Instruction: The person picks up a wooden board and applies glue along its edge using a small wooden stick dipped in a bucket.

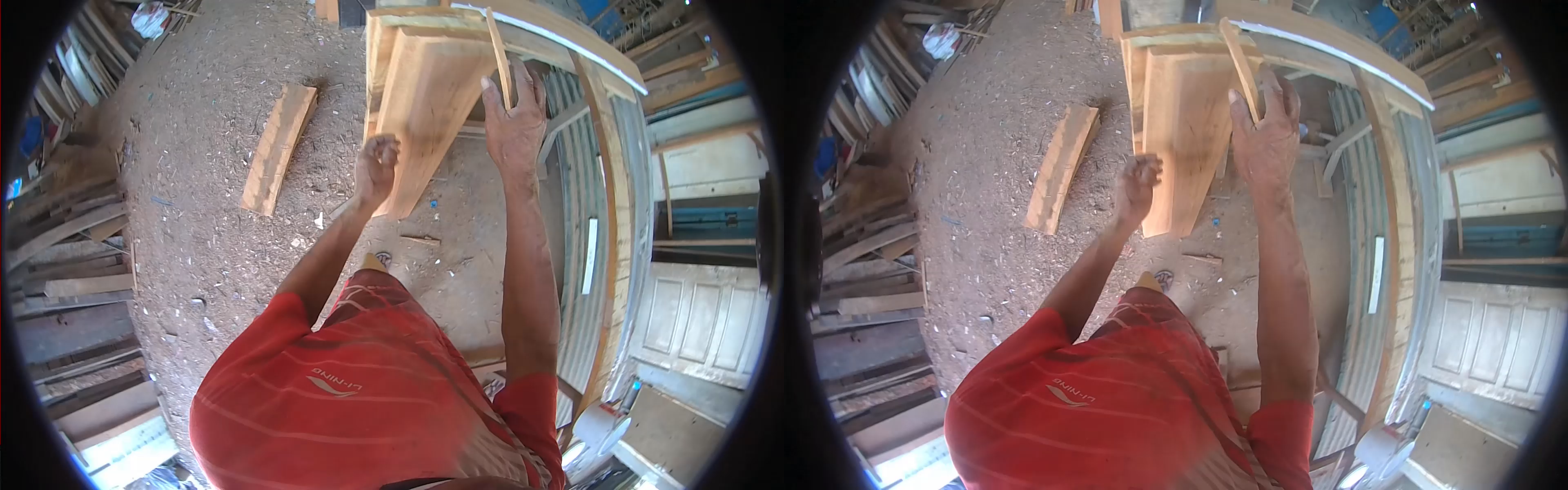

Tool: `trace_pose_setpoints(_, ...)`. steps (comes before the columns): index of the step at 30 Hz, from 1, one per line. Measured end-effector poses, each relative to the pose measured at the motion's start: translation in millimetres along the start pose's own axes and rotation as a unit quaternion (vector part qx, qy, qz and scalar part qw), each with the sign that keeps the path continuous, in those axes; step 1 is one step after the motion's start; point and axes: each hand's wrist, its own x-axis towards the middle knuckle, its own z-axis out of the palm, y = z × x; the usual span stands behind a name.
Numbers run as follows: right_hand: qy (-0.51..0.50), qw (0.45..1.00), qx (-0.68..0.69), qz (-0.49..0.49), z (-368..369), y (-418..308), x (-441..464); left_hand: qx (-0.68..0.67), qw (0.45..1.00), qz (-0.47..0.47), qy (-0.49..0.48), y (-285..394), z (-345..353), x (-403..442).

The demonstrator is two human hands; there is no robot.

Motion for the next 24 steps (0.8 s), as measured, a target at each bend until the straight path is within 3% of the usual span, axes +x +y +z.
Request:
trace_pose_setpoints(2, 0.012, 0.999, -0.035, 0.023, -6.9, -2.3, 6.4, -0.026, 0.999, -0.023, -0.016, -25.8, 21.6, -27.5)
trace_pose_setpoints(3, 0.021, 0.999, -0.019, 0.029, 25.4, -31.6, 15.6, 0.019, 0.999, -0.043, -0.015, -7.4, -29.8, -19.1)
trace_pose_setpoints(8, -0.029, 0.999, -0.034, 0.028, 40.1, -22.4, 22.6, 0.055, 0.989, -0.133, -0.014, -19.9, -37.4, -59.2)
trace_pose_setpoints(17, -0.062, 0.995, -0.022, 0.073, 14.0, -33.0, 17.5, 0.027, 0.993, -0.108, -0.033, -6.1, -46.0, -33.8)
trace_pose_setpoints(21, -0.018, 1.0, -0.008, 0.014, 8.1, -20.5, -0.6, 0.017, 0.996, -0.053, -0.068, -15.9, -38.9, -23.9)
trace_pose_setpoints(24, -0.02, 0.999, -0.001, 0.028, -8.6, -28.5, -20.9, 0.092, 0.992, -0.063, -0.059, -9.3, -22.9, -26.6)
